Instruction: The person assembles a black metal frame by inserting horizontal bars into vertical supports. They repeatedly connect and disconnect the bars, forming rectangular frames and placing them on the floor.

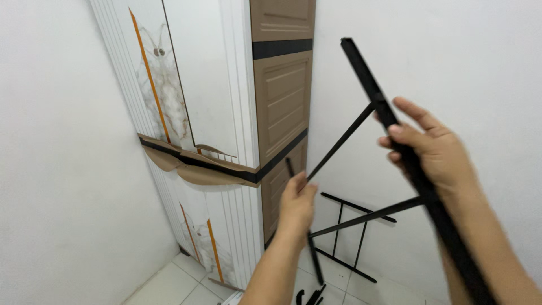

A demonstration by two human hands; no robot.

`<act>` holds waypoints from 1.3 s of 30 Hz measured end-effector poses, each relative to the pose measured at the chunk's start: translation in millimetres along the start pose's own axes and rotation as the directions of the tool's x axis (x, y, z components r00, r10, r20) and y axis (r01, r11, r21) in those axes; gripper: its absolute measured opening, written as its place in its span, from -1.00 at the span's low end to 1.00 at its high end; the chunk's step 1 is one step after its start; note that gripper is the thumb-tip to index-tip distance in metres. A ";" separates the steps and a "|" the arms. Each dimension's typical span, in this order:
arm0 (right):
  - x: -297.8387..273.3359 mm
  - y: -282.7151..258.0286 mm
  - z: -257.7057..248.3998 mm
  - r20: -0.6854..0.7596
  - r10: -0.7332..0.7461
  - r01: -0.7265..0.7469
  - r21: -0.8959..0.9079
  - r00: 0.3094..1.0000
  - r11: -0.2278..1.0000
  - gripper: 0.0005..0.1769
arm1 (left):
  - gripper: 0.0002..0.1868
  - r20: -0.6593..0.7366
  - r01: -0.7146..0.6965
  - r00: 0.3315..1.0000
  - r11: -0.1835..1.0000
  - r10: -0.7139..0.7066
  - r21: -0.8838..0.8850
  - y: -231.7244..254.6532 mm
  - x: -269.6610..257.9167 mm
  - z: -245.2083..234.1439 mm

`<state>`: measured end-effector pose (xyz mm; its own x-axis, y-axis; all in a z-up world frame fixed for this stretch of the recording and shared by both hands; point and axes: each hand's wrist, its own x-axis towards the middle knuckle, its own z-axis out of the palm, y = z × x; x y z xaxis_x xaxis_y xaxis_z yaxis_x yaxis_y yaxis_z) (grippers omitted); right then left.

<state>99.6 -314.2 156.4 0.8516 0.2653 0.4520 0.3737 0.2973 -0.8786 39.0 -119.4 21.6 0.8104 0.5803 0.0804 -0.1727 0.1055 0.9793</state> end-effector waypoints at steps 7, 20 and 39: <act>-19.2 49.5 47.5 -0.024 -0.018 0.019 0.071 1.000 0.997 -0.33 | -0.37 0.131 -0.463 0.886 0.870 0.445 0.171 63.0 -68.8 28.2; -49.0 64.8 60.5 0.085 0.029 -0.037 0.104 0.996 0.994 -0.28 | -0.23 0.292 -0.230 0.945 0.935 0.148 0.270 33.9 -117.7 24.0; -132.8 123.1 0.7 0.055 0.506 -0.495 -0.139 0.861 0.857 -0.48 | -0.18 0.336 -0.537 0.829 0.803 0.446 0.258 -43.3 -127.5 8.4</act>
<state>32.3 -312.2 -11.7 0.9018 0.4297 -0.0473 -0.0505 -0.0037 -0.9987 -52.1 -204.8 -29.4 0.7833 0.2567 0.5662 -0.4292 -0.4356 0.7912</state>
